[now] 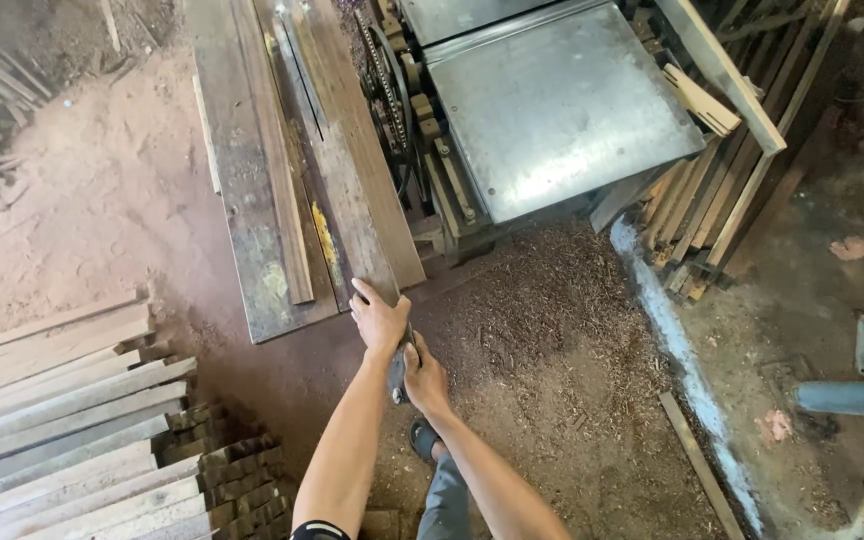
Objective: Feeding wooden planks through a table saw to square or cut them in a workshop environment.
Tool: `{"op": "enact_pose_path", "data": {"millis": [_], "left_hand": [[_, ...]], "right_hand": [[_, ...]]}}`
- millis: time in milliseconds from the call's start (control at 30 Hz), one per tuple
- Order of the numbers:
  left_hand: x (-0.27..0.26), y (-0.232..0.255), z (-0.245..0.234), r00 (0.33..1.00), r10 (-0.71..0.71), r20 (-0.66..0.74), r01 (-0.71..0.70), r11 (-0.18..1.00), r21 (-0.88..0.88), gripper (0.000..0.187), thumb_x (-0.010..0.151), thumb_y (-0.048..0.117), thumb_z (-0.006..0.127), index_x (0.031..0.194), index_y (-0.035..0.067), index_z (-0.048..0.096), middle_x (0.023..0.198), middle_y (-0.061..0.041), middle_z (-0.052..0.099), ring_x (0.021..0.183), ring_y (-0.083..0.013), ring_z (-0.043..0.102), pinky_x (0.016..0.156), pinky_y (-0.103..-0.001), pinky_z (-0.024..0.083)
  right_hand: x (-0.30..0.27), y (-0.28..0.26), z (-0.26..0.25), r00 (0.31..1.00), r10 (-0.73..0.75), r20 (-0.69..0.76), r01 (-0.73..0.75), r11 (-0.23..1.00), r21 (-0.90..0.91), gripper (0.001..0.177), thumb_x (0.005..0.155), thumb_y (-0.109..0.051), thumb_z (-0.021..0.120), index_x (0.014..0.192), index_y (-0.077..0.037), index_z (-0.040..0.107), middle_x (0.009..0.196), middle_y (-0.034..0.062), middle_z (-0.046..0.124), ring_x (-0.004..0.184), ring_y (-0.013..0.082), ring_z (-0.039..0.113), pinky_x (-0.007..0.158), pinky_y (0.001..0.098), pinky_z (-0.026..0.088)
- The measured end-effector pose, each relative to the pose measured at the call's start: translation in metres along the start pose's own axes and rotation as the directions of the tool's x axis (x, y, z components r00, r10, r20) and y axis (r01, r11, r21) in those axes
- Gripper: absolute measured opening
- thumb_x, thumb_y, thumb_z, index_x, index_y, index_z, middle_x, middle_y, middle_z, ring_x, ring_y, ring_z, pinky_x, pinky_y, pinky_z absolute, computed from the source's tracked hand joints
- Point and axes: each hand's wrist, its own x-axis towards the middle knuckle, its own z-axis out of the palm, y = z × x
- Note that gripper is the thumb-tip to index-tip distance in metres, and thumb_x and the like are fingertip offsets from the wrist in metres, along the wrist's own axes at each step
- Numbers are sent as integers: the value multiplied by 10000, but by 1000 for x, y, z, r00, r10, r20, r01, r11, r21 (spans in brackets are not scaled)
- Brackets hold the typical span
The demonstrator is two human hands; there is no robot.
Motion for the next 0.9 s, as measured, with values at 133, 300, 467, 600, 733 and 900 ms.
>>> {"op": "enact_pose_path", "data": {"millis": [133,300,467,600,733,900], "left_hand": [[7,-2,3,1000,11,-4,-11,1000,-14,1184,781,426,791,1602,-71,97,1461,-365,387,1332,-513,427,1131,-530,381],[17,-4,6,1000,-15,18,15,1000,21,1198,781,442,801,1596,-64,84,1473,-366,360,1341,-514,412,1115,-524,386],[24,-6,8,1000,9,0,-9,1000,13,1197,787,447,798,1598,-73,88,1468,-361,376,1334,-509,429,1119,-523,396],[29,-3,7,1000,-13,9,13,1000,15,1194,787,454,799,1601,-56,90,1472,-358,376,1330,-513,439,1114,-522,404],[31,1,3,1000,-13,10,13,1000,12,1189,791,448,794,1603,-57,87,1472,-362,375,1319,-520,450,1105,-523,411],[38,0,4,1000,-14,17,13,1000,21,1197,800,449,788,1603,-71,67,1477,-378,361,1315,-528,456,1115,-519,413]], "right_hand": [[-1,-19,-6,995,96,36,-95,995,-30,563,1019,-528,341,1542,-340,431,1287,171,701,1176,426,660,1003,498,534],[12,-8,6,997,80,21,-81,995,55,553,1026,-528,378,1534,-315,428,1323,181,667,1228,420,625,1042,483,520],[14,-16,3,999,36,14,-36,999,35,546,1033,-510,375,1538,-308,425,1319,189,668,1212,434,628,1030,500,517],[23,-8,13,1000,29,-10,-29,999,29,541,1033,-514,382,1534,-317,432,1300,185,685,1199,430,642,1018,503,525],[25,-15,9,999,53,1,-53,998,19,543,1032,-519,383,1537,-323,427,1307,185,678,1200,434,638,1018,510,518],[27,-21,7,991,109,75,-109,994,-5,573,1041,-563,314,1573,-353,347,1311,158,686,1182,382,679,1024,472,545]]}}
